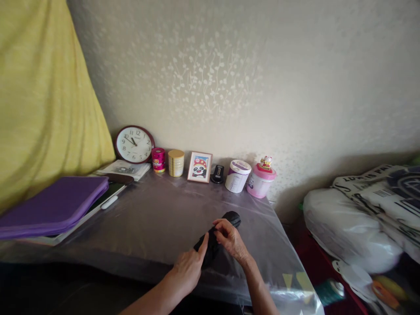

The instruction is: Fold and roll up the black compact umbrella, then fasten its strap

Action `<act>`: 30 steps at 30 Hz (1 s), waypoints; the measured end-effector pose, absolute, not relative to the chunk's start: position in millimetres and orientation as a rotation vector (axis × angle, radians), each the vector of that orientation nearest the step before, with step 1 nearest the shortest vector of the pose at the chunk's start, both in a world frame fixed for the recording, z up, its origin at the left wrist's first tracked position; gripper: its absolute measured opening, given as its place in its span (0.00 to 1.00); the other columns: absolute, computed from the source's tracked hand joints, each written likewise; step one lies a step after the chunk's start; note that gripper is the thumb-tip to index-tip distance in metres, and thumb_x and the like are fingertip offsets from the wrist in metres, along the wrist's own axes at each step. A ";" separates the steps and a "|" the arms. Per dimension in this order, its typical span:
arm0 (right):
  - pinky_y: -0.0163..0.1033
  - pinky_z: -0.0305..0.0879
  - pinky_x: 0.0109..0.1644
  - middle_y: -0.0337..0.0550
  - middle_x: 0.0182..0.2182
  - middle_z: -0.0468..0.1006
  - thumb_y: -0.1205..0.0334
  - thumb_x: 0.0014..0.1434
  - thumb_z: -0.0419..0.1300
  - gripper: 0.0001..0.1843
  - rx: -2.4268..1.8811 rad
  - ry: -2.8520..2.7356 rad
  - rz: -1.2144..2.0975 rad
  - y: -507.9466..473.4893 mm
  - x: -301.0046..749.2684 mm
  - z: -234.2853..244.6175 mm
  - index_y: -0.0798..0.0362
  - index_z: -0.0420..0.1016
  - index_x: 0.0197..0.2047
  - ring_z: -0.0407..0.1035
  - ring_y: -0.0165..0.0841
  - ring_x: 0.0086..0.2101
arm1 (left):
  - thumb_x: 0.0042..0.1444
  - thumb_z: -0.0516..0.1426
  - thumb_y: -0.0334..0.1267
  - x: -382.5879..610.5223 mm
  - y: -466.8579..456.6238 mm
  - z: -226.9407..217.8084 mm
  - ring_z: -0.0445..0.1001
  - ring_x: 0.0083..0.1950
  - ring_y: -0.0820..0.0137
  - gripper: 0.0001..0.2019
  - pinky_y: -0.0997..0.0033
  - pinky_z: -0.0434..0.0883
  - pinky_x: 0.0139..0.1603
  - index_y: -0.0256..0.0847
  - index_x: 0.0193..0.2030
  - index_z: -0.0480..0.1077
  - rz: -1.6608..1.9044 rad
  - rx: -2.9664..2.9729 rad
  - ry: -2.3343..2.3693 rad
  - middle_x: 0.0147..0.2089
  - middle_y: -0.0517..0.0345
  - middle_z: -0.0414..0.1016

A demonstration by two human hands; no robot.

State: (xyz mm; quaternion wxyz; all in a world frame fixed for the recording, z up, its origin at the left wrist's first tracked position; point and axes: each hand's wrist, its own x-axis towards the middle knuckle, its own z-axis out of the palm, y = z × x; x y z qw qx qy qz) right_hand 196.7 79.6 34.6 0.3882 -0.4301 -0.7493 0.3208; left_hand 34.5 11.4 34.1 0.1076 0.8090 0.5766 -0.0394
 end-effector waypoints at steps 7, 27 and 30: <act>0.29 0.59 0.23 0.33 0.20 0.66 0.65 0.52 0.52 0.04 -1.227 -1.967 0.886 85.5 199.7 32.4 0.53 0.66 0.32 0.62 0.24 0.19 | 0.48 0.48 0.27 33.0 6.1 33.8 0.74 0.37 0.62 0.41 0.63 0.68 0.39 0.38 0.65 0.27 -0.026 2.434 1.656 0.40 0.46 0.73; 0.30 0.60 0.17 0.34 0.23 0.68 0.64 0.50 0.53 0.07 -1.426 -1.847 0.801 87.4 192.4 29.8 0.53 0.67 0.34 0.63 0.25 0.16 | 0.48 0.46 0.23 37.0 6.1 14.5 0.72 0.37 0.65 0.42 0.64 0.67 0.40 0.42 0.64 0.23 -0.037 2.398 1.714 0.41 0.48 0.71; 0.33 0.63 0.27 0.38 0.25 0.69 0.68 0.50 0.53 0.06 -1.436 -1.993 0.529 86.4 188.0 33.4 0.53 0.69 0.31 0.66 0.28 0.23 | 0.49 0.47 0.25 35.5 5.6 13.4 0.72 0.39 0.64 0.42 0.64 0.67 0.41 0.44 0.64 0.24 -0.007 2.384 1.700 0.42 0.49 0.70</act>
